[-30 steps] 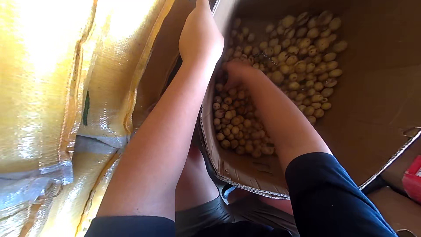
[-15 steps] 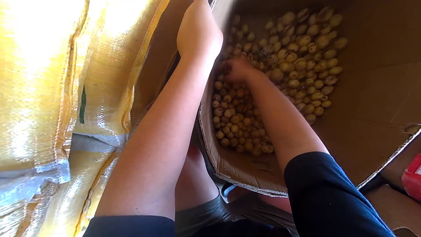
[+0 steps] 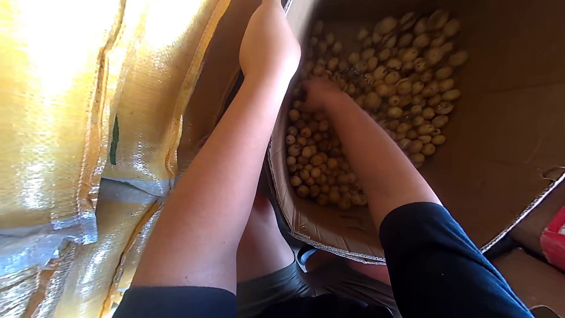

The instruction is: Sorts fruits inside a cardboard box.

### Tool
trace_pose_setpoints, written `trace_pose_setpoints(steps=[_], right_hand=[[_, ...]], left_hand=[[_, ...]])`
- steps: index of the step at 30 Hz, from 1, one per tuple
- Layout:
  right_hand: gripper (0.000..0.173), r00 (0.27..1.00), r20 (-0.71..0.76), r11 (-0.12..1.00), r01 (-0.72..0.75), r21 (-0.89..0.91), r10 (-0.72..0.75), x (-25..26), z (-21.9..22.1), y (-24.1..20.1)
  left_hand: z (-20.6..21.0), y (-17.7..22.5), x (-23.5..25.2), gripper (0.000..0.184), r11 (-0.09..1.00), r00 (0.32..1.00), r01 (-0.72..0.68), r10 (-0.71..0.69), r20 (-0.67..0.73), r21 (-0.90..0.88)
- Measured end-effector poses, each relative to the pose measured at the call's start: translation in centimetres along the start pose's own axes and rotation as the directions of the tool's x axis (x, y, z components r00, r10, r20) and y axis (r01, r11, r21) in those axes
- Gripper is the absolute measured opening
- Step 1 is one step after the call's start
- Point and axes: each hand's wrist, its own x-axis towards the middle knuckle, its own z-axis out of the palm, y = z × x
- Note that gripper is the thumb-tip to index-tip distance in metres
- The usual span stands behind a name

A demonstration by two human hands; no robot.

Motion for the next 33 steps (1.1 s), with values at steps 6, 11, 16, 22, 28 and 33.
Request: trace_pose_setpoints(steps=[6, 11, 16, 22, 28, 33], right_hand=[[0.056, 0.999, -0.030, 0.999, 0.019, 0.026, -0.018, -0.3, 0.2, 0.3], [0.050, 1.000, -0.007, 0.997, 0.029, -0.065, -0.030, -1.2, -0.4, -0.2], [0.048, 0.997, -0.041, 0.997, 0.059, -0.056, -0.061, -2.3, -1.2, 0.0], [0.046, 0.995, -0.089, 0.999, 0.047, -0.023, -0.049, -4.9, -3.8, 0.3], [0.033, 0.982, -0.188, 0.973, 0.049, 0.226, -0.006, -9.0, -4.4, 4.5], [0.017, 0.969, -0.218, 0.858, 0.014, 0.514, 0.115, -20.5, -7.5, 7.6]], left_hand=[[0.0, 0.0, 0.0, 0.044, 1.000, 1.000, 0.004, -0.004, 0.001, 0.007], [-0.1, 0.2, -0.1, 0.042, 0.999, 1.000, 0.018, -0.019, 0.016, 0.032], [-0.1, 0.3, -0.2, 0.041, 0.999, 1.000, 0.019, -0.019, 0.016, 0.036], [-0.1, 0.2, -0.1, 0.043, 1.000, 1.000, 0.003, -0.003, 0.011, 0.017], [0.2, -0.3, 0.3, 0.059, 1.000, 1.000, -0.025, 0.025, -0.001, -0.011], [-0.2, -0.3, -0.6, 0.060, 0.999, 0.999, -0.031, 0.030, -0.013, -0.024]])
